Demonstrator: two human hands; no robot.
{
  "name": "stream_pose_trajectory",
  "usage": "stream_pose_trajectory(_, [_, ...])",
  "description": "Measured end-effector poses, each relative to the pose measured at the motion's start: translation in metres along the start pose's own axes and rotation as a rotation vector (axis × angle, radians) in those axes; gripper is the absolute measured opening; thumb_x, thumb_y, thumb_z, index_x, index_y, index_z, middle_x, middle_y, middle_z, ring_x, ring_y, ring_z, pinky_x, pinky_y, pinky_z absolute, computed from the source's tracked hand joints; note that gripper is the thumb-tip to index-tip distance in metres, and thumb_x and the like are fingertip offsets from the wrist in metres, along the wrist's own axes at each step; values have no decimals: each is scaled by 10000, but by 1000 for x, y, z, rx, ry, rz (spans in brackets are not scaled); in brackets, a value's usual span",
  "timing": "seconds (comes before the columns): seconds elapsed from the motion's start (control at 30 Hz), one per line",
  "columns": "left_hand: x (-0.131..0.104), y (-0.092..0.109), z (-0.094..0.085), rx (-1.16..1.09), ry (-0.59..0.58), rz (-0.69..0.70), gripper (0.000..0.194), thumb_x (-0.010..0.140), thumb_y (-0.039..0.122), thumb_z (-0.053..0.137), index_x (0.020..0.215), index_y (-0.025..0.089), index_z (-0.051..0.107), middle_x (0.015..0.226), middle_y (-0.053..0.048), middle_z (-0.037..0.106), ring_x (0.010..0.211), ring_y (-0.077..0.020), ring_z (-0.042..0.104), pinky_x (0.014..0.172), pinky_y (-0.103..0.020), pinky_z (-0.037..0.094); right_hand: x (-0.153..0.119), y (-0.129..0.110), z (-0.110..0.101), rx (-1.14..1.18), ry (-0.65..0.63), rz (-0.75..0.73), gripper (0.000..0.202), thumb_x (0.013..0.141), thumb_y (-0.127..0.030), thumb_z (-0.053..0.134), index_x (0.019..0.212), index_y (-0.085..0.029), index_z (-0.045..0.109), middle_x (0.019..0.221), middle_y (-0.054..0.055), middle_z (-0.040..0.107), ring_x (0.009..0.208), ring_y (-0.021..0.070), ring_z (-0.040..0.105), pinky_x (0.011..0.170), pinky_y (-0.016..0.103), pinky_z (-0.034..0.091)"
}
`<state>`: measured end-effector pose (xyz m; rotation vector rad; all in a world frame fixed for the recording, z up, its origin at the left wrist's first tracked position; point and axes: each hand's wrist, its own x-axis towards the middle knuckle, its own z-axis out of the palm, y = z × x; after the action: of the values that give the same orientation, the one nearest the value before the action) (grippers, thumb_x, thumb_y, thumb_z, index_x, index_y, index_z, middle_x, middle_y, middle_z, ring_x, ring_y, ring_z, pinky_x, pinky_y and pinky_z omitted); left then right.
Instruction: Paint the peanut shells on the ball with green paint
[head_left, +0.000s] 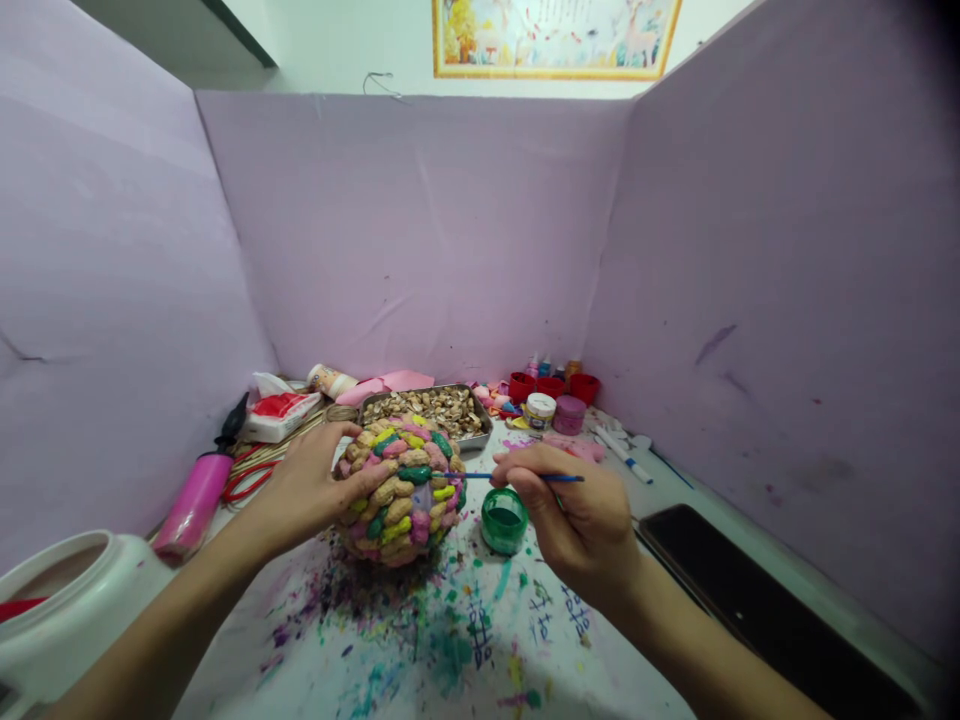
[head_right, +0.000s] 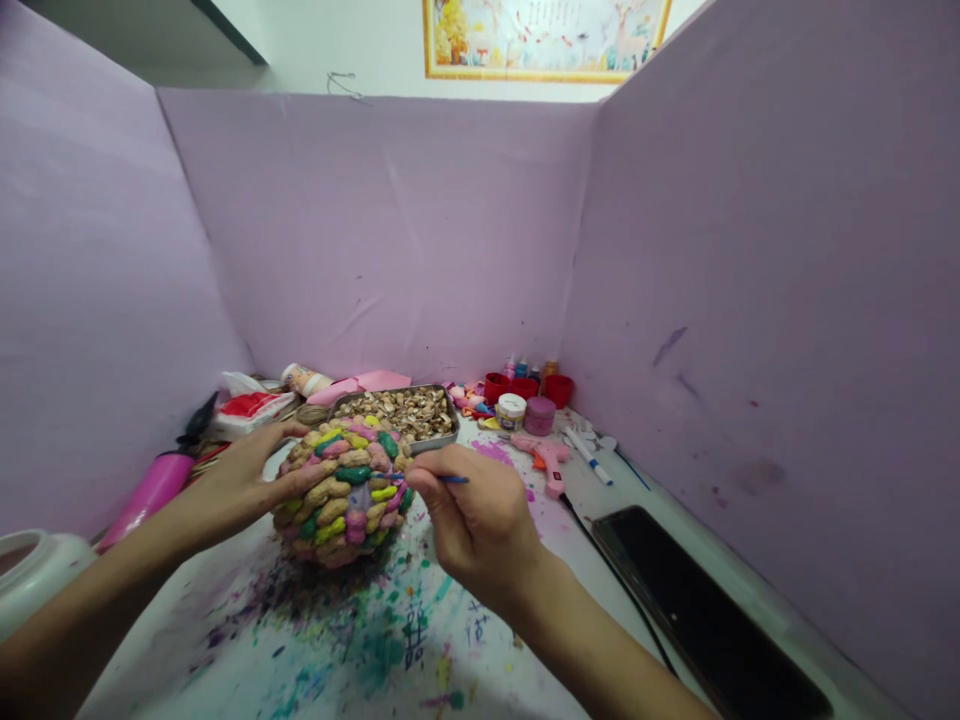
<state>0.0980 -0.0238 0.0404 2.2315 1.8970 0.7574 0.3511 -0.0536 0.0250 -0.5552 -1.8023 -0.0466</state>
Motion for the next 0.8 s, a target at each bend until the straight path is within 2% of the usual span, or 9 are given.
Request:
stream_pose_trajectory(0.2, [-2, 1, -1, 5, -17, 19, 628, 718, 670, 509, 1087, 164, 548, 1179, -139, 590, 1097, -336, 534, 915, -461, 418, 2, -2, -4, 26, 2, 18, 181, 881, -143, 487, 775, -169, 632, 658, 41, 681, 611, 150, 663, 561, 250, 522])
stream_pose_trajectory(0.43, [-10, 6, 1, 47, -12, 79, 591, 694, 599, 592, 1111, 182, 547, 1161, -114, 594, 1119, -339, 512, 921, -463, 409, 8, -8, -20, 67, 112, 175, 221, 900, -163, 472, 743, -200, 623, 623, 2, 655, 591, 136, 644, 536, 245, 502])
stream_pose_trajectory(0.67, [-14, 12, 0, 73, -7, 70, 559, 696, 586, 589, 1084, 185, 549, 1109, -114, 588, 1049, -339, 527, 870, -460, 427, 5, -12, -12, 101, 25, 146, 213, 894, -164, 474, 757, -196, 634, 644, 11, 675, 599, 138, 656, 532, 237, 516])
stream_pose_trajectory(0.8, [-15, 11, 4, 60, 6, 105, 584, 716, 617, 575, 1105, 183, 533, 1124, -111, 578, 1080, -336, 505, 885, -469, 416, 2, -14, -9, 105, -1, 133, 197, 891, -169, 485, 770, -188, 639, 667, 24, 693, 601, 136, 664, 532, 233, 521])
